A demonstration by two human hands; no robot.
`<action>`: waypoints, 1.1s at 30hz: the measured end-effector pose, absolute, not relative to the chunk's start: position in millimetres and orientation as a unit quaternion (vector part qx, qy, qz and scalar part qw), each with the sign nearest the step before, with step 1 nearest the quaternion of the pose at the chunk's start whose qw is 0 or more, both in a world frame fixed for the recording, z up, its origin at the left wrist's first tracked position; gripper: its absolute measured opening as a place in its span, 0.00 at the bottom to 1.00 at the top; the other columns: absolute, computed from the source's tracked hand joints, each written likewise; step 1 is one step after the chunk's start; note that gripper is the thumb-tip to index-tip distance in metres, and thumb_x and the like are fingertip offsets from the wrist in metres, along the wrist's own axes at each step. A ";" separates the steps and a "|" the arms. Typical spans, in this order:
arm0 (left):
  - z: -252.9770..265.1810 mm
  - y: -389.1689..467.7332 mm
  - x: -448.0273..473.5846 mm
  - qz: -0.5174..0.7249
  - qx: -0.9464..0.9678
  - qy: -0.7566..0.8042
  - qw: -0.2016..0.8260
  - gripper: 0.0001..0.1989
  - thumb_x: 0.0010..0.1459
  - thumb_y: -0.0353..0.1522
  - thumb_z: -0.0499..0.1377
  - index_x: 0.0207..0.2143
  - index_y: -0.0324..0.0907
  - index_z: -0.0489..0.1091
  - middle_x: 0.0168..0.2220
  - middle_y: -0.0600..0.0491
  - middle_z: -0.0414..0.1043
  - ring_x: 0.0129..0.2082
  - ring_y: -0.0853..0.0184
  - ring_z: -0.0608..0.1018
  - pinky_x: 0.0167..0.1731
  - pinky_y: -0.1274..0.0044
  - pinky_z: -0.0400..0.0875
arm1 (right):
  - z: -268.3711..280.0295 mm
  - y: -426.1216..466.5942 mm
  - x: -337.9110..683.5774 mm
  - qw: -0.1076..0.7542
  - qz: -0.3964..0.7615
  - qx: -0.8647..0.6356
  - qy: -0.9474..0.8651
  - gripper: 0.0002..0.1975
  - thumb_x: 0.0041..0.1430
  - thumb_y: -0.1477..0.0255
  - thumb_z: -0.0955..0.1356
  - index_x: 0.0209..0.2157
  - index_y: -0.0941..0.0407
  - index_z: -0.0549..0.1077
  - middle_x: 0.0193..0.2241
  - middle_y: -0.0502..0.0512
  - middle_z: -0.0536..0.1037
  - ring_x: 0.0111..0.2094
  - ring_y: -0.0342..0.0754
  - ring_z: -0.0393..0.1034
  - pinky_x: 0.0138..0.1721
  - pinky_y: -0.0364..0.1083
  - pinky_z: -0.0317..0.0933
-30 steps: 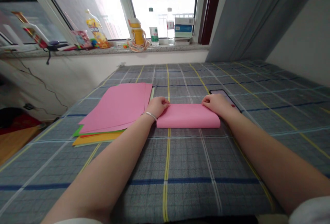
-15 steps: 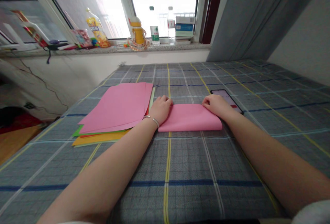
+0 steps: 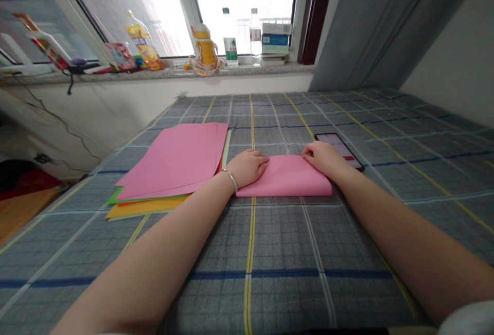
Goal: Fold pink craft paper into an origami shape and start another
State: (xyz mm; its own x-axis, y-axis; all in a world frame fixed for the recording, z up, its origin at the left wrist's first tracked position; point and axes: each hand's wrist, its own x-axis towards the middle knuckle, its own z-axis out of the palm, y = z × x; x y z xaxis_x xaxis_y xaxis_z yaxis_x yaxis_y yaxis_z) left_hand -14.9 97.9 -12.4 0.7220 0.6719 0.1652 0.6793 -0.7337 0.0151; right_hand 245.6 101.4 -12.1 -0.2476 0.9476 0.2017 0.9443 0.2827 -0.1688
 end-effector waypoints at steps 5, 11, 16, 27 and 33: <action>-4.0 81.6 -8.0 -0.063 -0.926 -0.373 0.016 0.27 0.65 0.43 0.45 0.58 0.35 0.64 0.53 0.42 0.70 0.51 0.60 0.71 0.55 0.69 0.60 | -12.9 99.8 243.9 0.140 -0.003 -0.594 -0.792 0.12 0.58 0.75 0.62 0.38 0.56 0.77 0.39 0.58 0.78 0.41 0.51 0.70 0.44 0.48 0.61; -4.8 74.6 -5.3 -0.044 -0.917 -0.395 0.022 0.31 0.62 0.47 0.48 0.60 0.36 0.61 0.54 0.42 0.67 0.51 0.56 0.70 0.54 0.68 0.59 | -9.5 102.3 243.3 0.117 0.028 -0.535 -0.836 0.17 0.55 0.78 0.63 0.44 0.55 0.77 0.45 0.56 0.78 0.48 0.51 0.69 0.53 0.50 0.59; -8.9 74.7 -5.7 -0.065 -0.913 -0.402 0.027 0.31 0.61 0.47 0.49 0.59 0.37 0.63 0.52 0.42 0.68 0.49 0.55 0.69 0.52 0.67 0.62 | -9.5 93.4 227.1 0.114 0.058 -0.483 -0.866 0.22 0.53 0.80 0.62 0.50 0.57 0.74 0.50 0.57 0.76 0.52 0.52 0.68 0.55 0.49 0.59; -16.8 71.5 -4.9 -0.051 -0.905 -0.420 0.043 0.29 0.64 0.44 0.46 0.61 0.36 0.59 0.57 0.42 0.64 0.54 0.55 0.66 0.56 0.66 0.58 | -16.7 69.8 207.5 0.064 0.084 -0.498 -0.861 0.47 0.49 0.44 0.64 0.64 0.58 0.57 0.64 0.64 0.56 0.64 0.62 0.49 0.62 0.60 0.45; -25.1 69.0 -4.9 -0.050 -0.898 -0.436 0.023 0.27 0.66 0.39 0.42 0.64 0.38 0.54 0.67 0.47 0.47 0.61 0.55 0.59 0.60 0.64 0.52 | -25.0 63.4 209.8 0.054 0.075 -0.491 -0.866 0.56 0.44 0.40 0.65 0.66 0.61 0.51 0.67 0.64 0.49 0.66 0.63 0.41 0.64 0.61 0.39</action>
State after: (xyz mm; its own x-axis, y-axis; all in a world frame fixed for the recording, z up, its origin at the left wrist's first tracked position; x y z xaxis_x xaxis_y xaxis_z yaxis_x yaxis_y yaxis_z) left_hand -4.9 69.0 -25.1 0.6149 0.7810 0.1094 0.7856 -0.6187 0.0015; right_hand 209.8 63.4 -25.0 -0.5115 0.8590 0.0202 0.8428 0.5062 -0.1829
